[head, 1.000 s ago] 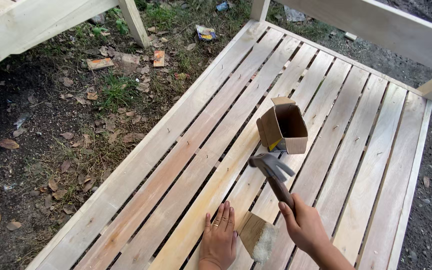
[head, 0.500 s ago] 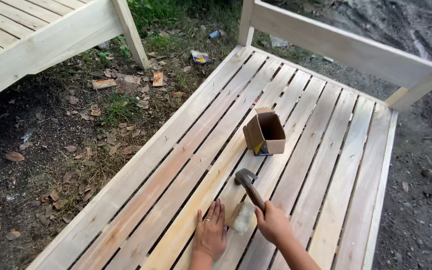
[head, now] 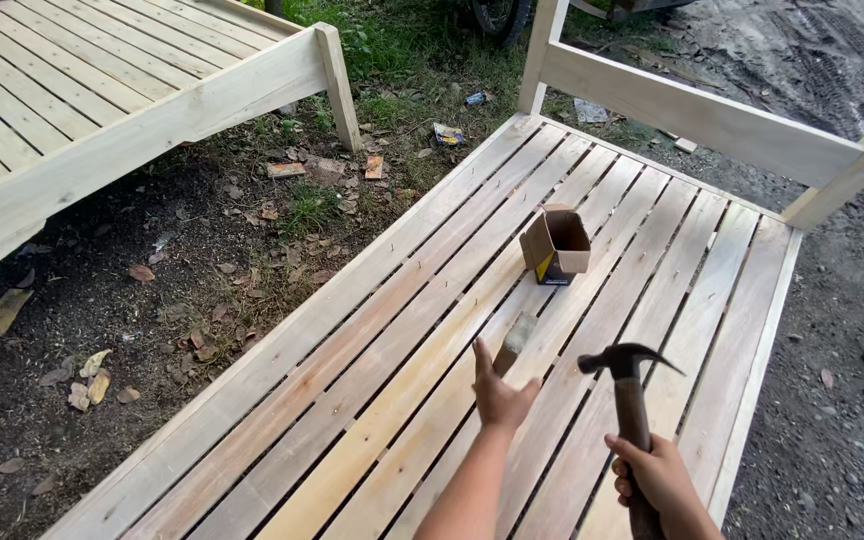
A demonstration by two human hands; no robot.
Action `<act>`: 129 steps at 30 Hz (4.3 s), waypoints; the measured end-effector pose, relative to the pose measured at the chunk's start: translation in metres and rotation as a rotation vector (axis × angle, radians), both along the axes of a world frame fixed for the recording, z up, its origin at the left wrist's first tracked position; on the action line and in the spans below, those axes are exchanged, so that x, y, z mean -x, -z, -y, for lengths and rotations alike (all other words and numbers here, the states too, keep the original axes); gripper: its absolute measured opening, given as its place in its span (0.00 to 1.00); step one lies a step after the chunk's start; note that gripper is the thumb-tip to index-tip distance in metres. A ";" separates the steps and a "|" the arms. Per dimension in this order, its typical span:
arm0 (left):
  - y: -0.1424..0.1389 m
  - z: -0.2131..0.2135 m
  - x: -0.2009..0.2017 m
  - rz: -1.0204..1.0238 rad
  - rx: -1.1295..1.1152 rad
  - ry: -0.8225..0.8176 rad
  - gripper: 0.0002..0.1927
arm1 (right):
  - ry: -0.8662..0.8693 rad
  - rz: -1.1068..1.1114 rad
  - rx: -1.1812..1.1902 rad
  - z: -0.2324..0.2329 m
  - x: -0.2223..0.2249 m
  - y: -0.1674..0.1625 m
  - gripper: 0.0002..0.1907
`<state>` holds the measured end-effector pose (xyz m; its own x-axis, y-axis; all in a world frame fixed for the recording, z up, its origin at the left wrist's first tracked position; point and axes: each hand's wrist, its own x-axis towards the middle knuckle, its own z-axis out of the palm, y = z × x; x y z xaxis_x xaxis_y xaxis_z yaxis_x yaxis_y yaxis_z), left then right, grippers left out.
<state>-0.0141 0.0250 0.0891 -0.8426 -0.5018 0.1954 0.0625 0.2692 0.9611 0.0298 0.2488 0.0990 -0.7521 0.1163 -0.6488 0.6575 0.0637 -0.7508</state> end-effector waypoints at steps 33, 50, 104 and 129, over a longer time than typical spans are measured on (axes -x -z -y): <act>-0.014 0.042 -0.024 0.108 0.014 0.156 0.10 | -0.095 -0.080 -0.085 0.022 0.080 -0.044 0.14; 0.074 0.085 0.041 0.094 -0.154 0.327 0.11 | -0.407 -0.298 -0.696 0.094 0.179 0.166 0.20; 0.045 0.065 0.056 -0.006 0.256 0.151 0.28 | -0.525 -0.564 -0.442 0.004 0.145 0.041 0.18; 0.051 0.077 0.066 0.004 0.268 0.138 0.26 | -0.590 -0.471 -0.696 -0.056 0.152 0.095 0.24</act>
<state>-0.0800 -0.0521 0.0384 -0.9004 -0.3138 0.3014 0.1120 0.5023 0.8574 -0.1224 0.3048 0.0040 -0.9722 -0.1167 -0.2029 0.0286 0.8010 -0.5980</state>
